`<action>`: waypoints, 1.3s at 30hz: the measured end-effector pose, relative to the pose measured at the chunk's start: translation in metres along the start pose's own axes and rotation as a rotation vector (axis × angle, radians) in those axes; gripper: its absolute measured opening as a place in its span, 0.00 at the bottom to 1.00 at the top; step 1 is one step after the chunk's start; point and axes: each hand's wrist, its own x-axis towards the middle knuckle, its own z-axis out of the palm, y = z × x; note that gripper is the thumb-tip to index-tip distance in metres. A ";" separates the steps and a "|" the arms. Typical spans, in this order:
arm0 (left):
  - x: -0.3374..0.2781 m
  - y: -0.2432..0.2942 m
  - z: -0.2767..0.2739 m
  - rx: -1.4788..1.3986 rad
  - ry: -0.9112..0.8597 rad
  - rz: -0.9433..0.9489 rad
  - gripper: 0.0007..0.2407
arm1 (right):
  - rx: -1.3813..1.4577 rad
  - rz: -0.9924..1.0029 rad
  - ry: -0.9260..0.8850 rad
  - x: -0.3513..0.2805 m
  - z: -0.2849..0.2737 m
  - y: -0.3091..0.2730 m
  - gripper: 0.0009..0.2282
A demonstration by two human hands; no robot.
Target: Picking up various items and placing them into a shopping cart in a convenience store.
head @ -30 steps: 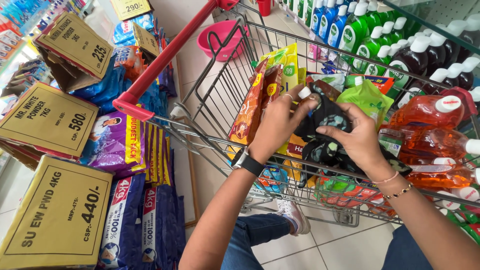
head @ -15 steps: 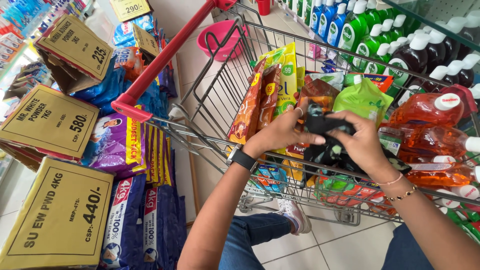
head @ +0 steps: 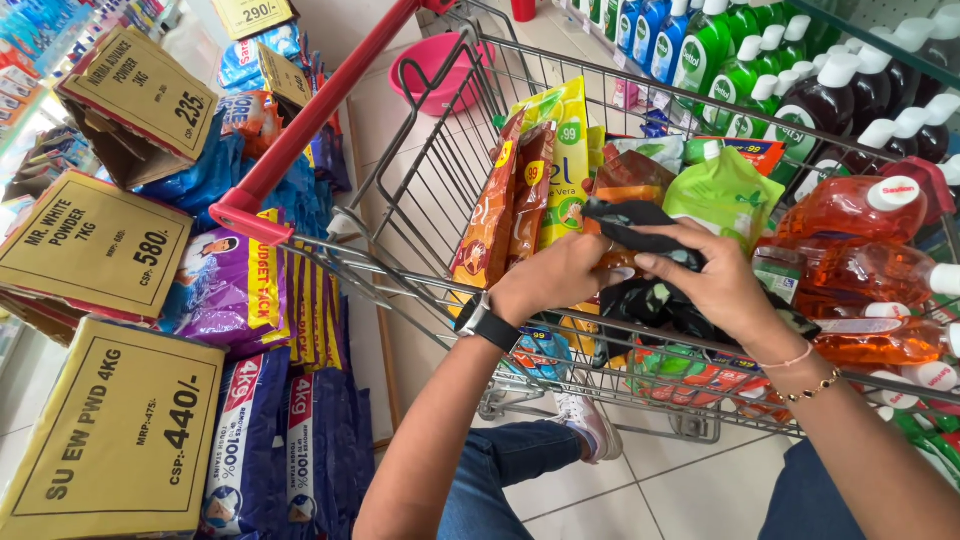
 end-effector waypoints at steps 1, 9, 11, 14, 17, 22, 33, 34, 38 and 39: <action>0.000 0.002 -0.001 0.006 0.037 0.007 0.17 | 0.005 0.037 0.025 -0.001 0.000 0.001 0.15; 0.001 0.016 -0.011 0.042 0.135 -0.098 0.17 | 0.536 0.151 0.248 -0.010 -0.006 0.047 0.11; 0.002 0.011 -0.008 0.022 0.151 -0.065 0.17 | 0.413 0.031 0.222 -0.009 -0.005 0.037 0.07; 0.004 0.008 -0.007 -0.005 0.084 -0.033 0.19 | 0.391 0.090 0.133 -0.001 -0.001 -0.009 0.21; 0.005 0.005 -0.005 0.008 0.011 -0.041 0.18 | 0.171 0.078 0.077 -0.003 0.000 -0.006 0.19; 0.004 0.005 -0.005 0.036 -0.014 -0.017 0.16 | 0.213 0.092 0.078 -0.008 -0.004 0.013 0.15; -0.001 0.006 -0.005 -0.016 -0.010 0.042 0.17 | 0.425 0.240 0.080 -0.013 -0.013 0.045 0.08; -0.001 0.006 -0.005 -0.027 -0.011 0.053 0.17 | 0.524 0.282 0.120 -0.014 -0.014 0.050 0.05; 0.000 0.004 -0.004 -0.049 0.011 0.092 0.17 | 0.564 0.330 0.150 -0.014 -0.014 0.047 0.06; 0.000 0.005 -0.005 -0.050 0.010 0.090 0.17 | 0.467 0.271 0.160 -0.014 -0.014 0.046 0.06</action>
